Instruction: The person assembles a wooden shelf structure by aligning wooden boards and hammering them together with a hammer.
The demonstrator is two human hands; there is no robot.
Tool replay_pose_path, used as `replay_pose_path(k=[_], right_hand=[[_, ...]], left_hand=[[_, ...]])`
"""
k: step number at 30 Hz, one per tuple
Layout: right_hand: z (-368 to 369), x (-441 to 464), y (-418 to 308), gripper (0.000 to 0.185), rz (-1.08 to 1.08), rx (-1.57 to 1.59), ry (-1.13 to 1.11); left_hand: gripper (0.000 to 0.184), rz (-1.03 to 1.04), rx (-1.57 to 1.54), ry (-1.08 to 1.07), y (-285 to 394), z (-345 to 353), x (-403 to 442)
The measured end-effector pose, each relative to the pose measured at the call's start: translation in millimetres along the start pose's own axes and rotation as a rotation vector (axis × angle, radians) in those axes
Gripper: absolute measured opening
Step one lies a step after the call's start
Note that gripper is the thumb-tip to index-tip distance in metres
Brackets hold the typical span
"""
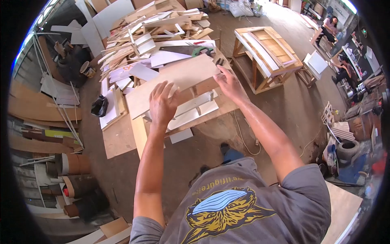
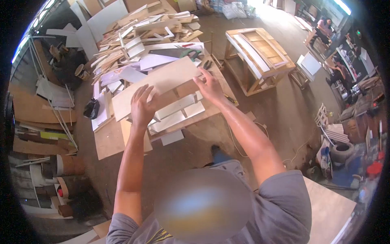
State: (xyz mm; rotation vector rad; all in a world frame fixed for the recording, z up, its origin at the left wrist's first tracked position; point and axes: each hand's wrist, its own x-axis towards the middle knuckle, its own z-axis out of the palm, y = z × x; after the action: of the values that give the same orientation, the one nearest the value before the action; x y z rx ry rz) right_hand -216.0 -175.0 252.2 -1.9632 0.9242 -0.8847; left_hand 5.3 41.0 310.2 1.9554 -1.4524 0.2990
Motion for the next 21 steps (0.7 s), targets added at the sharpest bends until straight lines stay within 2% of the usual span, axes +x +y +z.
replay_pose_path(k=[1,5,9,11,12,13,14,15,17,19,21], right_hand=[[-2.4,-0.2,7.1,0.055,-0.073,-0.016,0.048],[-12.9,5.8,43.9,0.043,-0.180,0.119,0.191],[-17.7,26.3,115.1,0.031,-0.188,0.104,0.194],[-20.6,24.0,143.8,0.027,-0.033,0.107,0.105],[-20.1,23.6,156.9,0.024,0.042,0.109,0.060],[-16.7,26.6,177.0,0.023,0.030,0.103,0.008],[-11.7,25.9,201.1,0.022,0.022,0.097,-0.046],[-8.7,27.5,218.2,0.021,0.014,0.088,-0.101],[-1.5,27.7,233.6,0.019,0.048,0.046,-0.183],[7.7,33.9,255.1,0.019,0.021,-0.010,-0.268],[19.9,37.1,273.7,0.019,0.072,-0.066,-0.373]], left_hand=[[0.033,0.079,-0.078,0.038,18.3,6.5,6.2],[0.027,0.210,-0.138,0.024,70.3,47.4,20.2],[0.022,0.247,-0.195,0.103,100.8,78.5,34.3],[0.019,0.235,-0.278,0.018,122.3,104.3,25.2],[0.017,0.179,-0.356,-0.049,126.3,130.3,11.5],[0.017,0.002,-0.451,-0.158,139.3,154.7,0.1],[0.020,-0.071,-0.437,-0.235,139.9,184.4,-9.4],[0.034,-0.157,-0.427,-0.336,137.5,215.2,-17.2],[0.045,-0.382,-0.394,-0.410,119.3,286.0,-43.6],[0.061,-0.647,-0.399,-0.542,114.9,320.1,-48.2],[0.061,-0.708,-0.344,-0.521,99.1,356.5,-63.5]])
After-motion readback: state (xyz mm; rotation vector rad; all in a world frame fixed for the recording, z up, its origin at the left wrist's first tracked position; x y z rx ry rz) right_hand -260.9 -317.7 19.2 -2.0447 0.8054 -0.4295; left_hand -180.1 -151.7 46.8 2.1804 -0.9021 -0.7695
